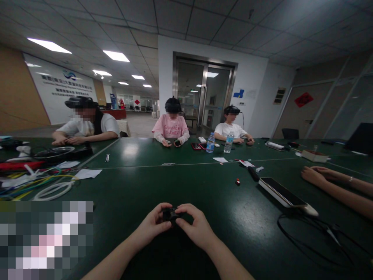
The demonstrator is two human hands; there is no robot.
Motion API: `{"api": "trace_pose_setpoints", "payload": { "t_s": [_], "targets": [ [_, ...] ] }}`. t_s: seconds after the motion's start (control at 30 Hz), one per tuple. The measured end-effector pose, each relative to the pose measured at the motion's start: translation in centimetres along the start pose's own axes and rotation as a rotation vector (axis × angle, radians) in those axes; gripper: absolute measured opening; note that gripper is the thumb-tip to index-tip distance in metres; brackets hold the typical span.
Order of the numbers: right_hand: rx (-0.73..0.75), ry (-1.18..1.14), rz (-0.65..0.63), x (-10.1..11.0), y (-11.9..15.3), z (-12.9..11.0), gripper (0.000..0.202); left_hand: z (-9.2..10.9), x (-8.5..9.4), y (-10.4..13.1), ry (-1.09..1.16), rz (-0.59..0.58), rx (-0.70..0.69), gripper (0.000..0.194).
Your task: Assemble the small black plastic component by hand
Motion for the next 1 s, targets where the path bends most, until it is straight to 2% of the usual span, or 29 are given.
{"api": "trace_pose_setpoints", "payload": {
  "t_s": [0.27,0.57,0.8,1.0],
  "targets": [
    [-0.056,0.043,0.004,0.2,0.02,0.07,0.024,0.18,-0.03,0.14,-0.026,0.003,-0.004,0.034],
    [0.055,-0.008,0.002,-0.13,-0.11,-0.16,0.02,0.28,-0.01,-0.11,-0.074,0.056,-0.024,0.04],
    [0.026,0.03,-0.009,-0.04,-0.07,-0.26,0.02,0.3,0.06,-0.07,-0.068,0.028,-0.038,0.038],
    [-0.006,0.056,-0.033,-0.16,-0.02,-0.41,0.019,0.7,-0.17,0.28,-0.06,0.054,-0.014,0.036]
  ]
}}
Point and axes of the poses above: each hand's wrist, its own y-axis away from the middle knuckle, its own x-axis out of the back of the hand, z = x × y, the point moved 6 cm from there along -y, towards the middle knuckle
